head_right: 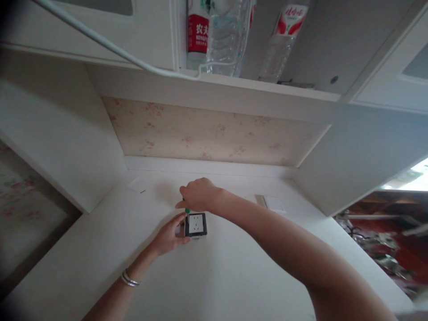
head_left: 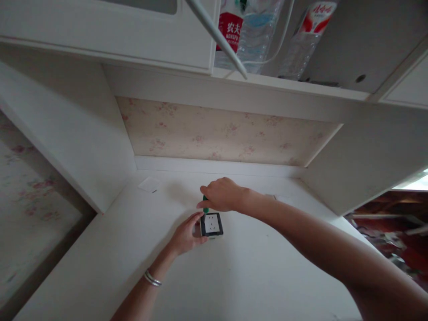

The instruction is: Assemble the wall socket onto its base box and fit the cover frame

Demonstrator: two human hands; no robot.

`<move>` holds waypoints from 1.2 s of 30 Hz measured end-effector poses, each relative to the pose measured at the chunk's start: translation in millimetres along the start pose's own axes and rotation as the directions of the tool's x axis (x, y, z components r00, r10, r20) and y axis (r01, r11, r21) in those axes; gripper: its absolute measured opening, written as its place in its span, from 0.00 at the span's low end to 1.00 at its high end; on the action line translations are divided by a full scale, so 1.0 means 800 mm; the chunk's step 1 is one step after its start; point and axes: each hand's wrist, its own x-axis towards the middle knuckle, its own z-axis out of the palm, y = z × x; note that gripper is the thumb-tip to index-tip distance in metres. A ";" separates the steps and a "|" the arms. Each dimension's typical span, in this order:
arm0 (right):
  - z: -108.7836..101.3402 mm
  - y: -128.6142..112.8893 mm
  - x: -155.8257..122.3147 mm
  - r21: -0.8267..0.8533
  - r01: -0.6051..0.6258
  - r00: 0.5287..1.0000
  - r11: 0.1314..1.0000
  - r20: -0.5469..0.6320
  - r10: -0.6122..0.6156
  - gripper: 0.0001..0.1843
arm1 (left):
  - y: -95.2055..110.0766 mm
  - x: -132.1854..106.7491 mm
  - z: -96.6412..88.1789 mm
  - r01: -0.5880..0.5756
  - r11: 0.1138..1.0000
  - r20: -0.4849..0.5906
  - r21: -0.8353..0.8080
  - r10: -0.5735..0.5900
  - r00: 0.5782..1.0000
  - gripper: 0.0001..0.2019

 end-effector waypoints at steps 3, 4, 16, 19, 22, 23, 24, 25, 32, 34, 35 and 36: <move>-0.002 0.001 -0.002 0.100 0.112 0.991 0.989 0.059 -0.118 0.25 | 0.001 0.000 -0.001 -0.019 1.000 0.010 0.004 0.019 1.000 0.39; -0.002 0.001 -0.003 0.097 0.128 0.989 0.987 0.065 -0.135 0.23 | 0.001 0.000 -0.002 -0.016 1.000 0.010 0.008 0.016 1.000 0.39; -0.007 -0.006 -0.007 -0.001 0.065 0.996 0.998 0.056 -0.065 0.22 | 0.004 0.001 -0.002 -0.016 0.999 0.000 0.038 0.016 1.000 0.37; -0.006 -0.009 -0.007 -0.071 -0.004 1.000 0.997 -0.007 0.003 0.26 | 0.002 0.001 -0.001 -0.003 0.998 -0.009 0.070 0.004 1.000 0.36; -0.007 -0.007 -0.009 -0.017 0.037 0.999 0.999 0.031 -0.036 0.25 | 0.002 0.001 -0.002 -0.016 0.997 -0.005 0.072 0.016 1.000 0.36; -0.007 -0.006 -0.010 0.001 0.068 0.997 0.998 0.037 -0.068 0.24 | 0.003 0.001 -0.002 -0.019 0.997 -0.003 0.069 0.019 1.000 0.36; -0.006 -0.005 -0.010 0.005 0.093 0.995 0.996 0.032 -0.093 0.22 | 0.003 0.001 -0.002 -0.020 0.998 -0.002 0.066 0.020 1.000 0.36; -0.005 -0.005 -0.010 -0.007 0.104 0.995 0.995 0.016 -0.103 0.21 | 0.003 0.001 -0.003 -0.019 0.998 -0.001 0.065 0.020 1.000 0.36; -0.001 -0.006 -0.007 -0.068 -0.044 0.999 0.997 -0.012 0.043 0.28 | 0.007 0.001 -0.003 -0.025 0.998 0.002 0.053 0.025 1.000 0.37; -0.005 -0.004 -0.010 0.003 0.003 0.999 1.000 0.050 -0.003 0.26 | 0.006 0.001 -0.003 -0.034 0.998 0.007 0.055 0.034 0.999 0.37; -0.006 -0.003 -0.011 0.029 0.033 0.997 0.999 0.068 -0.034 0.24 | 0.006 0.001 -0.003 -0.037 0.998 0.007 0.057 0.037 0.999 0.37; -0.007 -0.003 -0.012 0.036 0.055 0.996 0.998 0.072 -0.058 0.23 | 0.005 0.001 -0.003 -0.037 0.998 0.004 0.058 0.037 0.999 0.37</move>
